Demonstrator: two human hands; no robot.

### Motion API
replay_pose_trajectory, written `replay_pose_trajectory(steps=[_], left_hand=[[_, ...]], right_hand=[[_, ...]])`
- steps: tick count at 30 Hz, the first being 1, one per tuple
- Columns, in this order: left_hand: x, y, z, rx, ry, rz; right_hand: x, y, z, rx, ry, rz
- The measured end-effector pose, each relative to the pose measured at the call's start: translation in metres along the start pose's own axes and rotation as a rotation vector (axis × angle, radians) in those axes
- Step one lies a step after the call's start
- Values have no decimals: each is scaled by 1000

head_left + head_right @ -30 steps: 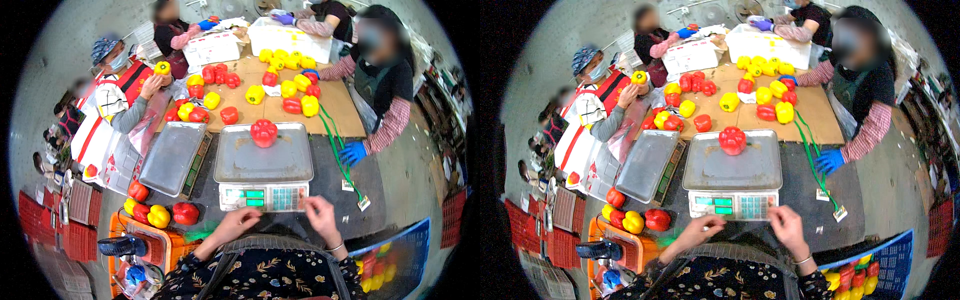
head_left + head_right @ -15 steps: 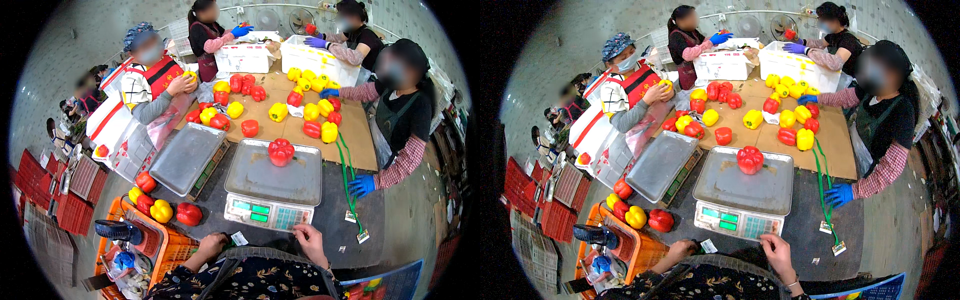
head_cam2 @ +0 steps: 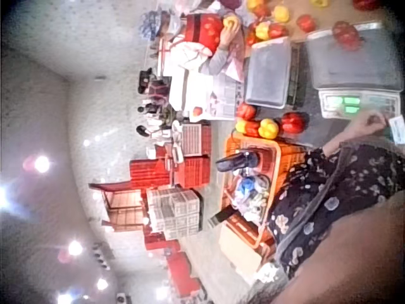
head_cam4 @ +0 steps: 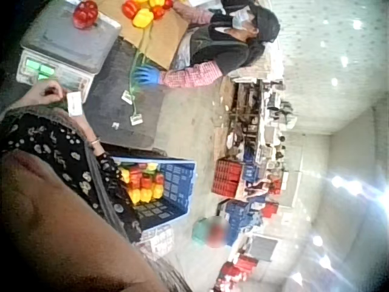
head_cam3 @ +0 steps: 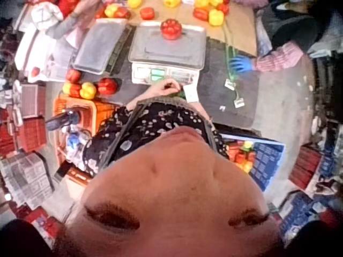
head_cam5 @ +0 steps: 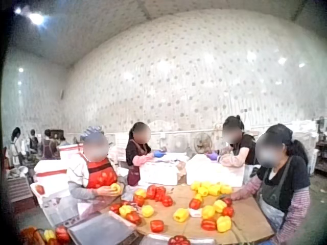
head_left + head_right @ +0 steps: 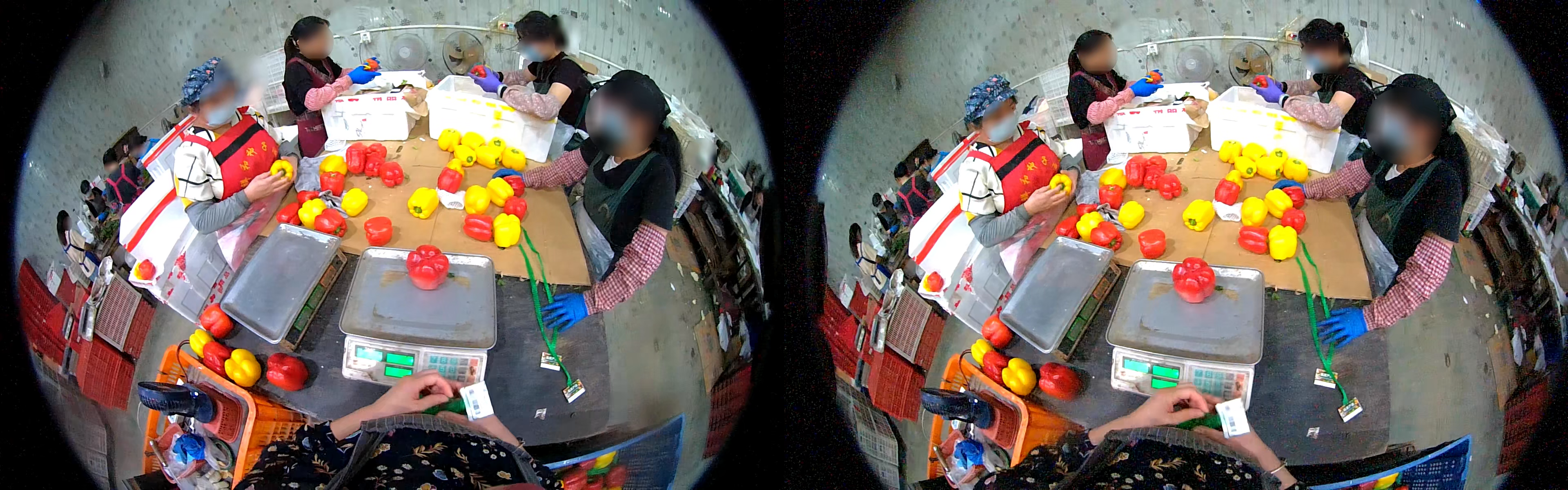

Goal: The person picks red and yellow bell peppers, places them on a digital scale, and then ties them together with green plastic ties. The tied peppers are placed into a blue crate. Other workers are visible in the background performing similar tasks.

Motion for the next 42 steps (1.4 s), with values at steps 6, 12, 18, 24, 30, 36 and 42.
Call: replay_pose_trajectory(steps=[6, 12, 18, 24, 30, 36, 42], left_hand=[[-8, 4, -5, -561, 147, 214], [8, 41, -97, -439, -109, -327], [14, 35, -106, -569, -469, -427], [14, 28, -98, -588, -499, -388], [35, -5, -100, -722, -451, -241], [84, -48, -101, -840, -538, -144], [114, -77, -89, -671, -591, -29]], right_hand=[[9, -16, 4, -88, 53, 189], [6, -16, -16, -87, 105, 112], [7, -37, -21, 101, -132, 403], [2, -45, -23, 125, -26, 404], [5, -39, 5, 149, 137, 313], [2, -28, -4, 369, 137, 108], [14, -28, 22, 493, 207, 19]])
Point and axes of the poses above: each hand's wrist, its own x-axis away from the middle knuckle, its own y-axis out of the palm, z = x × y, the point moved 7 cm from there along -x, towards the middle knuckle, and after that the axes turned 2 degrees about x, right-handed, at the moved point
